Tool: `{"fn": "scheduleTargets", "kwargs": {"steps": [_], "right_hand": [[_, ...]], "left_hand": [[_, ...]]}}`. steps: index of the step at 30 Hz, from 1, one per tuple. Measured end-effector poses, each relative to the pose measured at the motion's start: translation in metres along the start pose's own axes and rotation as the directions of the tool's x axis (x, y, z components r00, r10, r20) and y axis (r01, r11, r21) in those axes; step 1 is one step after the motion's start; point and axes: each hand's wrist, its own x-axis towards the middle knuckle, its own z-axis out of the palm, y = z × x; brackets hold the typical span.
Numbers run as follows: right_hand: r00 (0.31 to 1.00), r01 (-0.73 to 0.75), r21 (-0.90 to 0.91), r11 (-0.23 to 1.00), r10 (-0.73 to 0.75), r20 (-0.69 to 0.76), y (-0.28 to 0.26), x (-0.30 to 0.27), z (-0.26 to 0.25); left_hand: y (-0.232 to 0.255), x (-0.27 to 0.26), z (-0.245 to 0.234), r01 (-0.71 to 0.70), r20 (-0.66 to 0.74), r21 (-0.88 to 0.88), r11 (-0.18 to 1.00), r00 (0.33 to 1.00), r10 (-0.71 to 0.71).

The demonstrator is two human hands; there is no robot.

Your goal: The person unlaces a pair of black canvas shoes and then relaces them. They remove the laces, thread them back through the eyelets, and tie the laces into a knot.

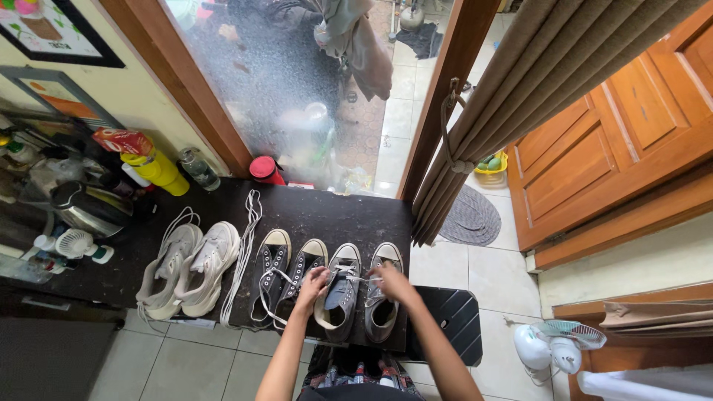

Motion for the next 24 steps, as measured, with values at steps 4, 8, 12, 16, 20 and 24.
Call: {"fn": "scheduleTargets", "kwargs": {"steps": [4,8,12,16,20,24], "right_hand": [[1.000,0.007,-0.103,0.995,-0.009,-0.022,-0.006,0.015,0.042],[0.997,-0.005,-0.135,0.991,-0.006,-0.079,-0.010,0.021,0.056],[0.992,0.025,-0.161,0.987,-0.045,-0.117,-0.013,0.023,0.057],[0.993,0.015,-0.117,0.993,-0.028,-0.112,-0.012,0.019,0.054],[0.990,0.013,-0.108,0.994,-0.028,-0.139,-0.016,0.011,0.051],[0.987,0.047,-0.098,0.994,-0.061,-0.149,-0.023,0.003,0.041]], "left_hand": [[-0.014,0.017,-0.009,0.046,-0.074,-0.006,0.999,0.996,-0.047],[-0.037,0.037,-0.016,0.076,0.126,0.082,0.994,0.988,-0.086],[-0.029,0.037,-0.010,0.137,0.079,0.158,0.978,0.985,-0.151],[-0.006,0.027,-0.002,0.140,0.038,0.140,0.980,0.988,-0.147],[0.002,0.033,0.003,0.037,0.067,0.058,0.998,0.997,-0.040],[0.002,0.037,0.005,-0.150,0.093,0.066,0.987,0.985,0.143]]}}
